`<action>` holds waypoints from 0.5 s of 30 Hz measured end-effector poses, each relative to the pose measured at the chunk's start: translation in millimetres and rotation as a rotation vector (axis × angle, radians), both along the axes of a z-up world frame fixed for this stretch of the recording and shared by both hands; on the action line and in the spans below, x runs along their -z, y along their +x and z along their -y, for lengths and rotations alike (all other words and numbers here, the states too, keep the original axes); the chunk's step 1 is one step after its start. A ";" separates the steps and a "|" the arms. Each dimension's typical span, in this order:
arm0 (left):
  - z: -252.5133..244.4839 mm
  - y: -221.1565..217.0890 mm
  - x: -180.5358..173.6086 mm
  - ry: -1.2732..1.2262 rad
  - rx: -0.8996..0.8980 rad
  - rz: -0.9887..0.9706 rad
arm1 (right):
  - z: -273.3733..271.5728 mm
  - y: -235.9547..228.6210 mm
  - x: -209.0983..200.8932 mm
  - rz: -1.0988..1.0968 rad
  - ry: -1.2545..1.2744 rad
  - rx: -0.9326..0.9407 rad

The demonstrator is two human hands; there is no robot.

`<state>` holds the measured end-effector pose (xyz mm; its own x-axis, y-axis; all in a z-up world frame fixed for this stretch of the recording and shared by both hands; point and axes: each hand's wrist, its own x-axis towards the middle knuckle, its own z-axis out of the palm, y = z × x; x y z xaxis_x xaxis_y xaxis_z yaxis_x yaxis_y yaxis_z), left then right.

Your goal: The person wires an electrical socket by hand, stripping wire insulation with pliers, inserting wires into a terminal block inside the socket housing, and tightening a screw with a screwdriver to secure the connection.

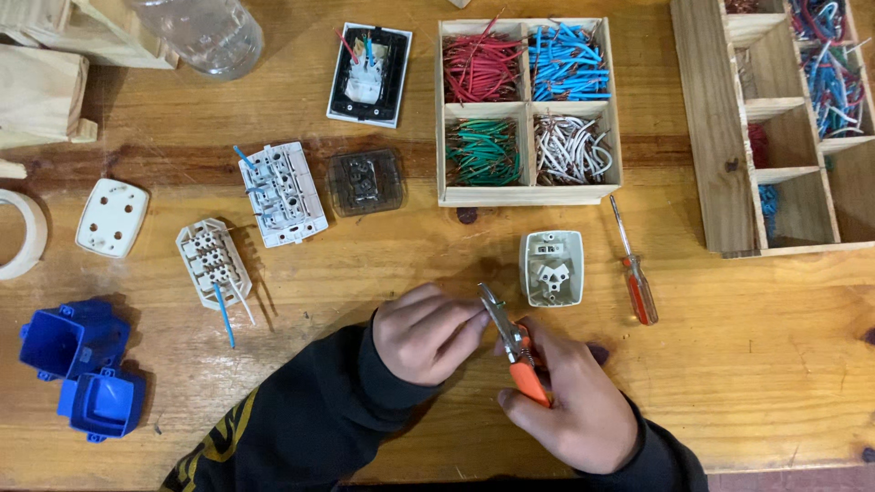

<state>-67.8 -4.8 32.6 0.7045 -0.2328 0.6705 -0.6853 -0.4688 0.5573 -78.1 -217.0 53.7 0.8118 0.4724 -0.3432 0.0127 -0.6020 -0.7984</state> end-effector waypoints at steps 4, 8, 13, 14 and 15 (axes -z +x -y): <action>-0.4 -2.3 6.6 0.048 -0.055 0.055 | -0.7 3.1 -3.2 -0.002 0.006 -0.012; -1.9 -2.4 9.8 0.082 -0.031 0.052 | 1.5 4.7 -5.1 -0.041 -0.049 -0.012; -1.6 -2.6 9.2 0.091 -0.027 0.036 | 3.3 3.4 -3.1 -0.012 -0.073 -0.037; -1.8 -2.5 9.5 0.085 -0.026 0.048 | 4.0 2.7 -2.6 -0.003 -0.077 -0.041; -2.2 -2.4 10.0 0.080 -0.024 0.060 | 4.5 2.0 -1.9 0.007 -0.081 -0.045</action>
